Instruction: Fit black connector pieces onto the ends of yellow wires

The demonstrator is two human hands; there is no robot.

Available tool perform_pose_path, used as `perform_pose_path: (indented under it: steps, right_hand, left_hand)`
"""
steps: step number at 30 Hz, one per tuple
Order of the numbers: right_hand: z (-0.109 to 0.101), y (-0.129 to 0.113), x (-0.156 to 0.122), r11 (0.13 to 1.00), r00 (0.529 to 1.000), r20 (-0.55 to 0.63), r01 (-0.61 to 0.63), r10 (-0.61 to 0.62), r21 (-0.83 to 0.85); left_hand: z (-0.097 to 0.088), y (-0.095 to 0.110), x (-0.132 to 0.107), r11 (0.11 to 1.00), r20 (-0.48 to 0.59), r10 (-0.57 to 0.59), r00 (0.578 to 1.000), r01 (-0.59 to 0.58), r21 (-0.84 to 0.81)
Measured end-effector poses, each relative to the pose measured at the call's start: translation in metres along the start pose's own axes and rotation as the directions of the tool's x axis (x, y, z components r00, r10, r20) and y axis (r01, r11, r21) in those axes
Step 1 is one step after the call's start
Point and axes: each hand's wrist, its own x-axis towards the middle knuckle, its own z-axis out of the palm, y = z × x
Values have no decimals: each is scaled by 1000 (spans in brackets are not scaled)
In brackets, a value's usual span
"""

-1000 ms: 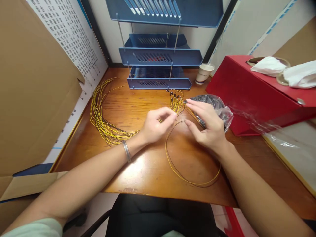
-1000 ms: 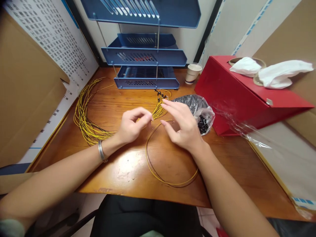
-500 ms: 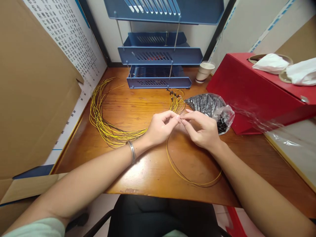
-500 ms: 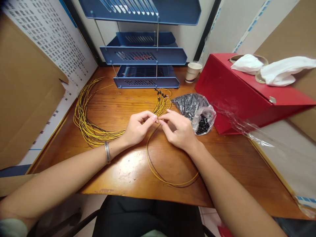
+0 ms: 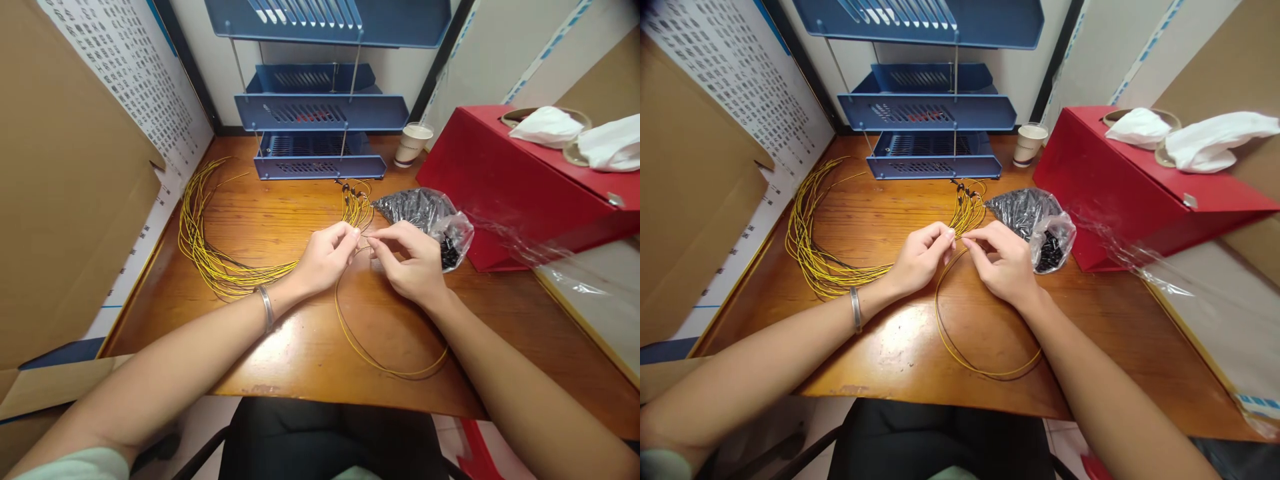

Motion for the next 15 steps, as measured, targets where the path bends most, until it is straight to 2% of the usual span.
perform_pose_path:
  steps: [8,15]
  right_hand:
    - [0,-3,-2,997,998,11,-68,68,22]
    - [1,-4,-3,996,995,39,-90,89,24]
  left_hand:
    - [0,0,-1,999,-3,13,1000,-13,45]
    - [1,-1,1,995,-64,34,997,-28,98]
